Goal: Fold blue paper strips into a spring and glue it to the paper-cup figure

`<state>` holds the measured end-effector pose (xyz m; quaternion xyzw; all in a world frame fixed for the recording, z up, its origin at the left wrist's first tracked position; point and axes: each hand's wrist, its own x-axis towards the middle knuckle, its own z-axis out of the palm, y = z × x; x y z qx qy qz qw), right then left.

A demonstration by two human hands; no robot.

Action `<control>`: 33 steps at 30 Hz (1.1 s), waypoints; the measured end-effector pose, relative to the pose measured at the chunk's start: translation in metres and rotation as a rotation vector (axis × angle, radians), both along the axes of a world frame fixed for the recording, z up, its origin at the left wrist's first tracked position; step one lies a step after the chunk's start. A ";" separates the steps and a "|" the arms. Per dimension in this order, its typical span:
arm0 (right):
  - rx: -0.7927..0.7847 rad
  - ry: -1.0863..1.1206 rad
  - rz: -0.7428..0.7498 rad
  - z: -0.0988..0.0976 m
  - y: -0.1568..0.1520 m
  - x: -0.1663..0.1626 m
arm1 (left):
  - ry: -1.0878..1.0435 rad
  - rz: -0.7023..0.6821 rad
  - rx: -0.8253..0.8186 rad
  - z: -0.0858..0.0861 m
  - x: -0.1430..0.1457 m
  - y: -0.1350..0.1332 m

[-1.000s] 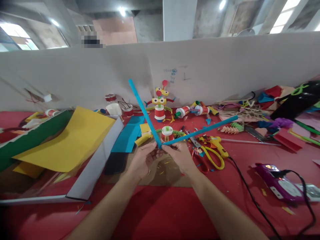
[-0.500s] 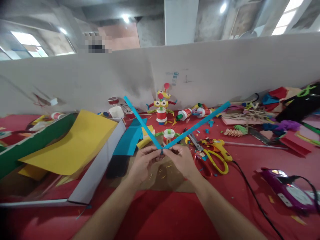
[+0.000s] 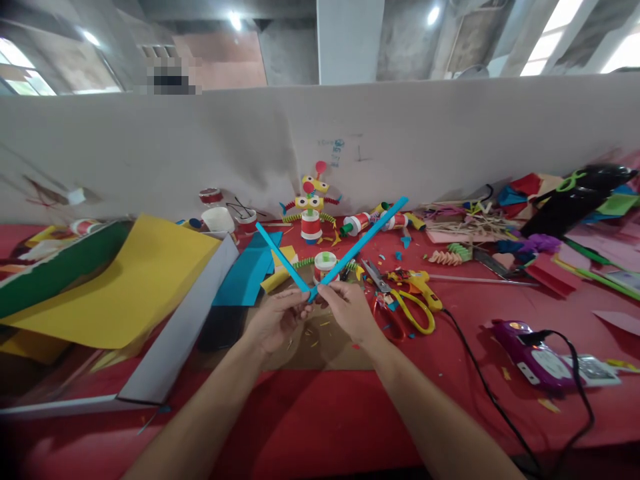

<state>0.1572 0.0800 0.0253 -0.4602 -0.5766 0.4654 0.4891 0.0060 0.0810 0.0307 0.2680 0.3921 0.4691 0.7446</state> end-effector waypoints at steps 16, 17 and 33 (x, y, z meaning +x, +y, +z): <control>0.041 -0.081 0.023 0.007 -0.002 0.002 | 0.010 0.030 0.145 0.000 0.001 -0.005; 0.054 -0.098 0.022 0.007 -0.002 0.002 | 0.032 0.037 0.158 0.001 0.001 -0.006; 0.309 -0.405 -0.132 0.000 0.000 0.004 | 0.386 0.108 0.286 0.001 0.003 -0.005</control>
